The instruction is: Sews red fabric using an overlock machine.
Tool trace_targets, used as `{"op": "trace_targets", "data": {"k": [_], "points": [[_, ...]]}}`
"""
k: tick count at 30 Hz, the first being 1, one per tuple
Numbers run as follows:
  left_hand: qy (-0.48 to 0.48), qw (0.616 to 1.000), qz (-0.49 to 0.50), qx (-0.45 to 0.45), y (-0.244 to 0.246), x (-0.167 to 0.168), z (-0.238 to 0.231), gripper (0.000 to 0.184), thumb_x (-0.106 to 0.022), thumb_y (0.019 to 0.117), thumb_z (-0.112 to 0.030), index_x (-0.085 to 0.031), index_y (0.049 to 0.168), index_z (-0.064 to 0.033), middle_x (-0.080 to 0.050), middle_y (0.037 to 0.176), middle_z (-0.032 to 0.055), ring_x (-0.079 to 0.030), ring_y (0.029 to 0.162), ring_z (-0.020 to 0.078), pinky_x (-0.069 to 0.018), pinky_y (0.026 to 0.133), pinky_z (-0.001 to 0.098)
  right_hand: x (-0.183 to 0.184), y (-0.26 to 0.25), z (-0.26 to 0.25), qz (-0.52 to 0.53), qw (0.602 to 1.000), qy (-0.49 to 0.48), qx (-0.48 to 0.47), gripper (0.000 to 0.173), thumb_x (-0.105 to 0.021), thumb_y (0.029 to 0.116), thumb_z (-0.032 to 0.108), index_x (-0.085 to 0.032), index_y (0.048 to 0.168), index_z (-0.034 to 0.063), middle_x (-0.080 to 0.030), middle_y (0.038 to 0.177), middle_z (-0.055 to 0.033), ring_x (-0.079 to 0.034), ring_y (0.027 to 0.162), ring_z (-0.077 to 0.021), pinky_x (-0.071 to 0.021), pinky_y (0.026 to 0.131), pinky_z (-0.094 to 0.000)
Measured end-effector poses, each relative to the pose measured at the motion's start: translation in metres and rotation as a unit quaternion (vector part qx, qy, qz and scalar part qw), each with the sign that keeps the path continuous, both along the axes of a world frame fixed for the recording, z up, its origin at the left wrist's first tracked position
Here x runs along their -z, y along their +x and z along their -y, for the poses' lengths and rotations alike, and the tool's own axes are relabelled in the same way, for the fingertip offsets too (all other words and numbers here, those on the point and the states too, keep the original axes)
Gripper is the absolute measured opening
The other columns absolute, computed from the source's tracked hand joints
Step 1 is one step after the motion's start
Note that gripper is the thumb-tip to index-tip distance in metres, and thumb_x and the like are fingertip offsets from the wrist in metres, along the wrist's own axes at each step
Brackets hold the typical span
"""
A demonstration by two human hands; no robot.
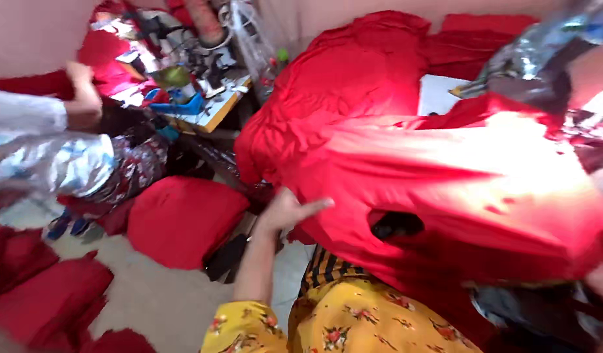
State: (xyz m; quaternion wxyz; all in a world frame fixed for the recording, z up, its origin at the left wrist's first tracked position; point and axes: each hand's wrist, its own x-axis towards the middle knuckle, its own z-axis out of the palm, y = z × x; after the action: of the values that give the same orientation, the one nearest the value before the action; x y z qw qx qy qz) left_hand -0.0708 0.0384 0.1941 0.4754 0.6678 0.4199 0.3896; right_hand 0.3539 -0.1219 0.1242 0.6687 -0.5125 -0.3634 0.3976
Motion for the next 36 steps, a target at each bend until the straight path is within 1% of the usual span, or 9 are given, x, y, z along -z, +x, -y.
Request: {"op": "trace_targets", "data": {"k": [4, 9, 12, 16, 18, 21, 26, 29, 36], "points": [[0.257, 0.964, 0.020, 0.070, 0.008, -0.065, -0.085, 0.035, -0.075, 0.0871, -0.010, -0.058, 0.117, -0.0148, -0.070, 0.102, -0.0215, -0.066, 0.097, -0.0091, -0.0576, 0.091, 0.0175, 0.002, -0.024, -0.008, -0.082, 0.995, 0.057, -0.012, 0.020, -0.057, 0.1013, 0.019, -0.062, 0.120, 0.0209, -0.074, 0.105, 0.0105, -0.070, 0.096, -0.0016, -0.0594, 0.087, -0.0213], [0.223, 0.967, -0.122, -0.034, 0.029, -0.120, -0.178, 0.030, -0.071, 0.0933, -0.017, -0.062, 0.114, 0.0019, -0.069, 0.098, -0.0033, -0.065, 0.089, -0.0061, -0.0551, 0.087, 0.0198, -0.024, -0.092, -0.009, -0.126, 0.981, -0.068, 0.130, 0.027, -0.037, 0.1014, -0.001, -0.048, 0.126, 0.0043, -0.070, 0.096, 0.0044, -0.070, 0.087, -0.0040, -0.0602, 0.078, -0.0242], [0.170, 0.970, -0.130, -0.118, 0.037, -0.145, -0.210, 0.044, -0.067, 0.0987, -0.023, -0.053, 0.131, 0.0043, -0.063, 0.115, 0.0072, -0.061, 0.095, -0.0021, -0.0522, 0.092, 0.0239, -0.011, -0.124, 0.007, -0.149, 0.986, -0.067, 0.044, 0.034, -0.053, 0.0877, 0.001, -0.054, 0.122, 0.0059, -0.072, 0.099, 0.0028, -0.070, 0.089, -0.0062, -0.0605, 0.081, -0.0282], [0.139, 0.965, -0.180, -0.134, 0.039, -0.104, -0.258, 0.053, -0.062, 0.1015, -0.035, -0.053, 0.138, 0.0021, -0.061, 0.130, 0.0223, -0.062, 0.116, 0.0255, -0.0485, 0.103, 0.0477, 0.063, -0.146, 0.031, -0.038, 0.984, -0.156, -0.081, 0.028, -0.072, 0.0881, 0.009, -0.067, 0.115, 0.0017, -0.075, 0.101, -0.0032, -0.072, 0.095, -0.0110, -0.0603, 0.090, -0.0314], [0.098, 0.931, -0.320, -0.146, 0.047, -0.062, -0.268, 0.063, -0.056, 0.1055, -0.036, -0.043, 0.145, 0.0109, -0.046, 0.143, 0.0393, -0.045, 0.136, 0.0513, -0.0330, 0.112, 0.0668, 0.094, -0.145, 0.044, 0.156, 0.936, -0.299, -0.104, 0.042, -0.077, 0.0897, 0.015, -0.064, 0.121, -0.0104, -0.070, 0.114, -0.0236, -0.068, 0.110, -0.0305, -0.0515, 0.101, -0.0453], [0.101, 0.902, -0.382, -0.175, 0.073, -0.022, -0.252, 0.076, -0.055, 0.1044, -0.037, -0.027, 0.152, 0.0154, -0.025, 0.155, 0.0428, -0.026, 0.146, 0.0562, -0.0238, 0.116, 0.0687, 0.103, -0.133, 0.058, 0.314, 0.883, -0.345, -0.056, 0.066, -0.077, 0.0894, 0.021, -0.051, 0.142, -0.0094, -0.051, 0.138, -0.0374, -0.052, 0.127, -0.0543, -0.0433, 0.105, -0.0663], [0.294, 0.913, -0.256, 0.123, 0.148, -0.002, -0.162, 0.036, -0.061, 0.0991, -0.017, -0.063, 0.123, 0.0104, -0.061, 0.127, 0.0302, -0.059, 0.122, 0.0409, -0.0480, 0.104, 0.0518, 0.048, -0.092, 0.000, 0.448, 0.864, -0.001, 0.229, 0.027, -0.059, 0.0949, 0.018, -0.070, 0.108, -0.0033, -0.069, 0.110, -0.0204, -0.069, 0.100, -0.0272, -0.0581, 0.087, -0.0402], [0.313, 0.867, -0.227, 0.315, 0.184, 0.006, -0.115, 0.026, -0.064, 0.0962, -0.016, -0.071, 0.111, 0.0040, -0.069, 0.116, 0.0205, -0.065, 0.114, 0.0289, -0.0523, 0.100, 0.0417, 0.034, -0.075, -0.053, 0.324, 0.886, 0.062, 0.326, 0.035, -0.062, 0.0936, 0.013, -0.061, 0.116, -0.0130, -0.064, 0.119, -0.0249, -0.066, 0.111, -0.0203, -0.0559, 0.095, -0.0298], [0.270, 0.812, -0.367, 0.365, 0.220, 0.039, -0.111, 0.025, -0.070, 0.0907, -0.016, -0.065, 0.105, 0.0042, -0.062, 0.115, 0.0219, -0.062, 0.113, 0.0356, -0.0530, 0.092, 0.0501, 0.019, -0.082, -0.056, -0.085, 0.985, -0.060, 0.139, 0.036, -0.071, 0.0845, 0.004, -0.061, 0.119, 0.0031, -0.074, 0.098, 0.0008, -0.072, 0.088, -0.0057, -0.0611, 0.079, -0.0231]]}}
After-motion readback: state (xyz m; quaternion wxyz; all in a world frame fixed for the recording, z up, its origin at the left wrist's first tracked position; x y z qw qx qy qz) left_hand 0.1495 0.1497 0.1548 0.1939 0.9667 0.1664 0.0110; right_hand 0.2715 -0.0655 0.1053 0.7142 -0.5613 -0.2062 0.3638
